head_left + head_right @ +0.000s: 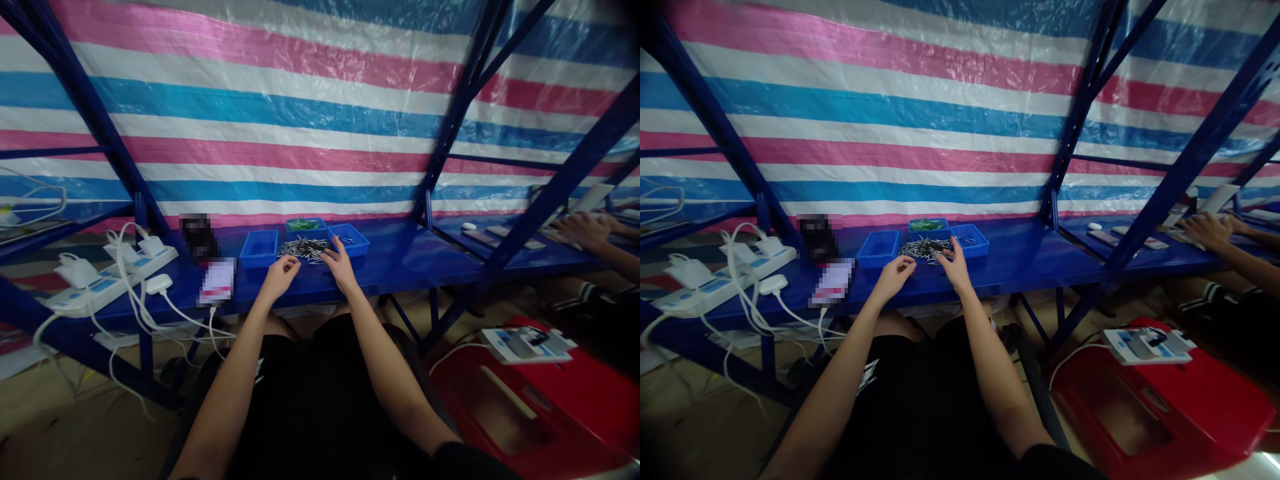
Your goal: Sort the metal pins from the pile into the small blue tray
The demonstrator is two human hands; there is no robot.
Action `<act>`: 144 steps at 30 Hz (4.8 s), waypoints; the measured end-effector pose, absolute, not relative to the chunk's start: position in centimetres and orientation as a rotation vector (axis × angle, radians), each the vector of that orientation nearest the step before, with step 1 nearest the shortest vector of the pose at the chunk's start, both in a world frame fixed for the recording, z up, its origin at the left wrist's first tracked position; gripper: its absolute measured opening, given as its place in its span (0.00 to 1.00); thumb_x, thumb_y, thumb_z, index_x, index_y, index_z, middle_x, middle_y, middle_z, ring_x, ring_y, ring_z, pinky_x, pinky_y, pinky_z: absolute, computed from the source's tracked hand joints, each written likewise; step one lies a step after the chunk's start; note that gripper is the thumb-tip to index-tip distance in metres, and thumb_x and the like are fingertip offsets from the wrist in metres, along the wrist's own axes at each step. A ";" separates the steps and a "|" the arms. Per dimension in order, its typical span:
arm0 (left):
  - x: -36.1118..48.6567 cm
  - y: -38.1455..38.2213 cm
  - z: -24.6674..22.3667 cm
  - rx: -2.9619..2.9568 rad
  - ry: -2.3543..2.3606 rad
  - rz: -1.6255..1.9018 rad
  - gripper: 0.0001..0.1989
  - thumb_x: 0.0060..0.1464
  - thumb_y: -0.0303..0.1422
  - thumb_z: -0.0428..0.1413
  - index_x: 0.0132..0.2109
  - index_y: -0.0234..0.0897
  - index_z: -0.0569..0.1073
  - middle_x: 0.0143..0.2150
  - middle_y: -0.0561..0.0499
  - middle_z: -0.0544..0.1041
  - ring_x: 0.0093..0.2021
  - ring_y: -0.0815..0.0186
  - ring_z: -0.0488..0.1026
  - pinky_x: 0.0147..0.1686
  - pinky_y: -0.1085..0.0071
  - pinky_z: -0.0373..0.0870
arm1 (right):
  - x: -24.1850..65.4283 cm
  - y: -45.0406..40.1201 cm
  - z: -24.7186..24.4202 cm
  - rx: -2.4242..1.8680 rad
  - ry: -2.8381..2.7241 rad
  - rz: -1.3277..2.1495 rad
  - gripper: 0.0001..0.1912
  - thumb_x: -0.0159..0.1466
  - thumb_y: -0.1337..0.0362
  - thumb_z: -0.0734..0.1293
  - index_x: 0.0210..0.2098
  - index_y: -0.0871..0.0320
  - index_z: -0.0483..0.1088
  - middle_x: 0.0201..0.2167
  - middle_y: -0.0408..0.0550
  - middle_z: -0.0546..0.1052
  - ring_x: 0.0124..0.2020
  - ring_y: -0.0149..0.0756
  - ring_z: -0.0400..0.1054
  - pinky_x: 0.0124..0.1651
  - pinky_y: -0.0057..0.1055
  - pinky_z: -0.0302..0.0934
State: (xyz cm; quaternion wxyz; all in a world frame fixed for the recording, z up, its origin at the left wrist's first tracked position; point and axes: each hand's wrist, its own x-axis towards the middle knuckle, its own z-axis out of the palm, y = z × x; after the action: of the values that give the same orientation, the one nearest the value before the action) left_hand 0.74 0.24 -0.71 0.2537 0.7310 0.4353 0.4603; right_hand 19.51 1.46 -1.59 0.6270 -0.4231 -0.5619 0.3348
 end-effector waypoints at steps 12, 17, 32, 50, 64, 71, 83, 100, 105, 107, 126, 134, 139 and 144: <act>0.8 0.3 -0.7 1.991 1.191 1.261 0.12 0.51 0.39 0.51 0.38 0.36 0.70 0.29 0.50 0.74 0.30 0.66 0.71 0.34 0.71 0.67 | 16.9 0.4 -2.0 -1.511 -1.821 0.107 0.15 0.57 0.70 0.60 0.43 0.58 0.70 0.46 0.56 0.71 0.49 0.44 0.62 0.52 0.40 0.55; 0.8 0.3 -0.7 2.012 1.183 1.262 0.11 0.52 0.38 0.50 0.36 0.35 0.71 0.30 0.50 0.74 0.31 0.65 0.71 0.34 0.71 0.67 | 16.8 0.0 -1.9 -1.558 -1.872 0.027 0.14 0.59 0.72 0.57 0.39 0.57 0.71 0.38 0.54 0.74 0.41 0.41 0.65 0.45 0.35 0.57; 0.7 0.3 -0.7 2.055 1.180 1.215 0.11 0.53 0.38 0.49 0.35 0.35 0.72 0.31 0.49 0.74 0.32 0.65 0.71 0.35 0.72 0.67 | 17.2 0.5 -2.0 -1.376 -1.881 0.119 0.17 0.58 0.76 0.56 0.42 0.59 0.70 0.39 0.52 0.72 0.41 0.36 0.66 0.48 0.32 0.59; 0.7 0.0 -0.5 2.220 1.166 1.130 0.13 0.55 0.36 0.48 0.39 0.36 0.75 0.38 0.49 0.77 0.37 0.63 0.72 0.38 0.71 0.65 | 17.3 -0.6 -1.4 -1.161 -1.928 0.222 0.08 0.62 0.63 0.61 0.39 0.57 0.69 0.37 0.48 0.74 0.39 0.34 0.67 0.44 0.31 0.59; 0.6 0.6 -1.0 2.094 1.132 1.154 0.12 0.51 0.37 0.53 0.39 0.34 0.75 0.35 0.48 0.78 0.35 0.64 0.73 0.36 0.71 0.67 | 17.2 -0.3 -1.9 -1.236 -2.011 0.159 0.11 0.63 0.67 0.60 0.42 0.56 0.72 0.40 0.48 0.76 0.42 0.35 0.69 0.46 0.29 0.60; 0.5 0.6 -0.8 2.108 1.209 1.152 0.13 0.50 0.38 0.54 0.39 0.35 0.76 0.36 0.47 0.78 0.36 0.62 0.74 0.38 0.70 0.68 | 17.2 -0.1 -2.1 -1.224 -1.949 0.133 0.11 0.63 0.66 0.60 0.41 0.57 0.72 0.39 0.48 0.76 0.41 0.35 0.70 0.45 0.28 0.60; 0.6 0.5 -0.6 2.014 1.141 1.214 0.14 0.49 0.39 0.54 0.39 0.34 0.75 0.36 0.46 0.77 0.36 0.62 0.73 0.39 0.69 0.69 | 17.2 -0.7 -1.4 -1.275 -1.938 0.129 0.11 0.65 0.65 0.57 0.40 0.56 0.69 0.34 0.47 0.76 0.36 0.34 0.69 0.39 0.26 0.58; 0.7 0.0 -0.5 2.059 1.121 1.165 0.13 0.50 0.40 0.53 0.35 0.34 0.74 0.32 0.48 0.77 0.33 0.64 0.73 0.35 0.71 0.68 | 17.3 -1.2 -0.7 -1.201 -1.892 0.259 0.14 0.65 0.57 0.56 0.36 0.56 0.70 0.32 0.45 0.76 0.34 0.31 0.68 0.38 0.24 0.56; 0.7 0.1 -0.6 2.059 1.097 1.159 0.13 0.49 0.40 0.54 0.35 0.34 0.73 0.33 0.48 0.77 0.33 0.64 0.73 0.35 0.71 0.68 | 17.2 -1.1 -0.9 -1.221 -1.922 0.234 0.11 0.63 0.60 0.59 0.36 0.56 0.70 0.34 0.45 0.76 0.36 0.32 0.68 0.39 0.25 0.58; 0.7 0.1 -0.5 2.059 1.096 1.167 0.13 0.49 0.40 0.54 0.35 0.34 0.73 0.33 0.48 0.76 0.33 0.64 0.72 0.36 0.70 0.68 | 17.2 -1.1 -1.0 -1.230 -1.945 0.231 0.09 0.62 0.61 0.60 0.37 0.56 0.71 0.34 0.45 0.76 0.36 0.32 0.68 0.39 0.26 0.58; 0.7 0.2 -0.5 2.059 1.162 1.174 0.14 0.49 0.41 0.54 0.36 0.35 0.73 0.31 0.48 0.76 0.32 0.64 0.71 0.34 0.70 0.67 | 17.6 -0.9 -1.0 -1.106 -1.868 0.375 0.10 0.63 0.62 0.59 0.38 0.56 0.70 0.35 0.44 0.75 0.36 0.30 0.68 0.42 0.26 0.59; 0.7 -0.1 -0.3 2.049 1.127 1.213 0.12 0.49 0.38 0.54 0.36 0.35 0.75 0.34 0.48 0.77 0.34 0.64 0.73 0.37 0.70 0.68 | 17.5 -0.8 -1.0 -1.122 -2.021 0.247 0.10 0.64 0.63 0.59 0.35 0.57 0.71 0.34 0.46 0.74 0.38 0.32 0.66 0.44 0.27 0.57; 0.7 0.2 -0.3 2.005 1.158 1.221 0.14 0.49 0.38 0.55 0.39 0.34 0.75 0.36 0.46 0.78 0.35 0.62 0.74 0.38 0.69 0.69 | 17.5 -0.8 -1.0 -1.123 -1.979 0.269 0.10 0.64 0.62 0.58 0.36 0.57 0.70 0.34 0.46 0.73 0.37 0.31 0.66 0.43 0.26 0.57; 0.7 0.1 -0.3 2.030 1.150 1.197 0.14 0.48 0.39 0.55 0.39 0.34 0.75 0.37 0.46 0.78 0.35 0.62 0.73 0.38 0.68 0.68 | 17.6 -0.8 -0.9 -1.095 -1.940 0.281 0.11 0.64 0.62 0.58 0.36 0.57 0.70 0.34 0.45 0.74 0.37 0.31 0.66 0.43 0.25 0.56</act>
State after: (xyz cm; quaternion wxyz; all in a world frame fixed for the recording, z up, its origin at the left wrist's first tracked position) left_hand 0.68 0.14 -0.35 0.2567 0.7481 0.4239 0.4413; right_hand 17.59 -0.81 -0.92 0.4332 -0.4394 -0.7788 0.1129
